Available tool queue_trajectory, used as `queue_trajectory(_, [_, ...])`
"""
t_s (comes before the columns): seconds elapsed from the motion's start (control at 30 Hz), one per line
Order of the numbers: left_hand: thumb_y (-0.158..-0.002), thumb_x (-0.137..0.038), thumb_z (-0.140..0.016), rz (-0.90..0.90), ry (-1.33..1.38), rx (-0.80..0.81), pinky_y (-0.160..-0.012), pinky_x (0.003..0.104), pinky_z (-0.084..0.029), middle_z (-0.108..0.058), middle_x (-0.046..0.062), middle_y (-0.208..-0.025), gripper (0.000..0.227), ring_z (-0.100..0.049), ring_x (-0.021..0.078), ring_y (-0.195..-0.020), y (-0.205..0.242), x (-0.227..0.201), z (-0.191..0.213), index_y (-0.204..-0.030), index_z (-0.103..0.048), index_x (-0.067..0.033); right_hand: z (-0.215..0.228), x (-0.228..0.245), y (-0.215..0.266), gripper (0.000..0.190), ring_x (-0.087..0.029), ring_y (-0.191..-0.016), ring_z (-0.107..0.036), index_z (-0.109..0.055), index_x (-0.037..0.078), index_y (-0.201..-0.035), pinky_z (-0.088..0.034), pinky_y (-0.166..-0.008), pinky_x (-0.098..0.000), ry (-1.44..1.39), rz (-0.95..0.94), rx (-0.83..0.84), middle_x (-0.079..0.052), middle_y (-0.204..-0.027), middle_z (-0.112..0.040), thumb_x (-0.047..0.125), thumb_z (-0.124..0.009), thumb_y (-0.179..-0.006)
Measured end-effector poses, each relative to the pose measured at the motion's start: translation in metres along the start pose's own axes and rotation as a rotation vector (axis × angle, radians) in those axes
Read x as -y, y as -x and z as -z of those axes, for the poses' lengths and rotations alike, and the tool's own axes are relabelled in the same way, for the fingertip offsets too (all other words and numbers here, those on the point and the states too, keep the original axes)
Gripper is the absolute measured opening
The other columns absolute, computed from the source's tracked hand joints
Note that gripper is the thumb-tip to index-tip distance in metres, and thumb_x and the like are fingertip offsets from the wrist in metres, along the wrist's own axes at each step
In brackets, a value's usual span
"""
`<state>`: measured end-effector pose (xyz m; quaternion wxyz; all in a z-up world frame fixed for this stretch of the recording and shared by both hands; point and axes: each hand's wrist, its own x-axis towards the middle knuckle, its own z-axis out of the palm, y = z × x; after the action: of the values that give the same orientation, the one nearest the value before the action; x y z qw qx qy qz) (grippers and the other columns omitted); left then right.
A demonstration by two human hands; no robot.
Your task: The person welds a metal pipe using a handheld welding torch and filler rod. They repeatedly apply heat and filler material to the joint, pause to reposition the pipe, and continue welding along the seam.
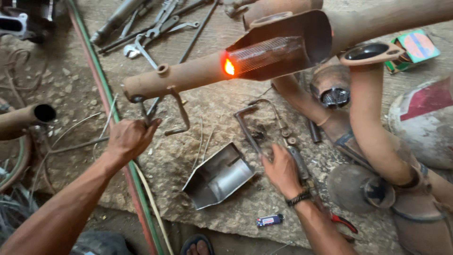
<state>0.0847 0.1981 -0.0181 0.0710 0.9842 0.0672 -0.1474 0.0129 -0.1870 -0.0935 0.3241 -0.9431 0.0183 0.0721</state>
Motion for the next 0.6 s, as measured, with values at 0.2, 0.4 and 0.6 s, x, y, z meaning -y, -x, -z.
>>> queue_trajectory(0.2, [-0.091, -0.067, -0.037, 0.029, -0.121, 0.037, -0.083, 0.048, -0.055, -0.071, 0.024, -0.079, 0.069, -0.071, 0.0414, -0.092, -0.002, 0.024, -0.005, -0.075, -0.073, -0.0095, 0.061, 0.047, -0.017, 0.027, -0.033, -0.084, -0.073, -0.067, 0.001, -0.111, -0.058, -0.067, -0.0369, -0.360, -0.032, -0.291, -0.022, -0.091, -0.071, 0.011, -0.070, -0.086])
queue_trajectory(0.4, [-0.097, -0.062, -0.036, -0.184, -0.005, -0.128, -0.035, 0.029, -0.029, -0.032, -0.003, -0.041, 0.067, -0.029, 0.0119, -0.031, 0.012, 0.036, -0.007, -0.049, -0.039, -0.0157, 0.053, 0.044, -0.013, 0.019, -0.020, -0.091, -0.070, -0.062, 0.010, -0.107, -0.060, -0.080, -0.0331, -0.123, -0.038, 0.100, -0.007, -0.102, -0.070, 0.020, -0.064, -0.091])
queue_trajectory(0.6, [-0.099, -0.062, -0.035, -0.145, 0.017, -0.061, -0.031, 0.027, -0.028, -0.032, -0.004, -0.045, 0.066, -0.028, 0.0090, -0.032, 0.023, 0.037, 0.011, -0.054, -0.052, -0.0164, -0.016, -0.010, 0.001, 0.024, -0.035, -0.083, -0.057, -0.052, 0.007, -0.100, -0.045, -0.069, -0.0464, 0.102, 0.153, -0.020, -0.015, -0.092, -0.057, 0.030, -0.060, -0.094])
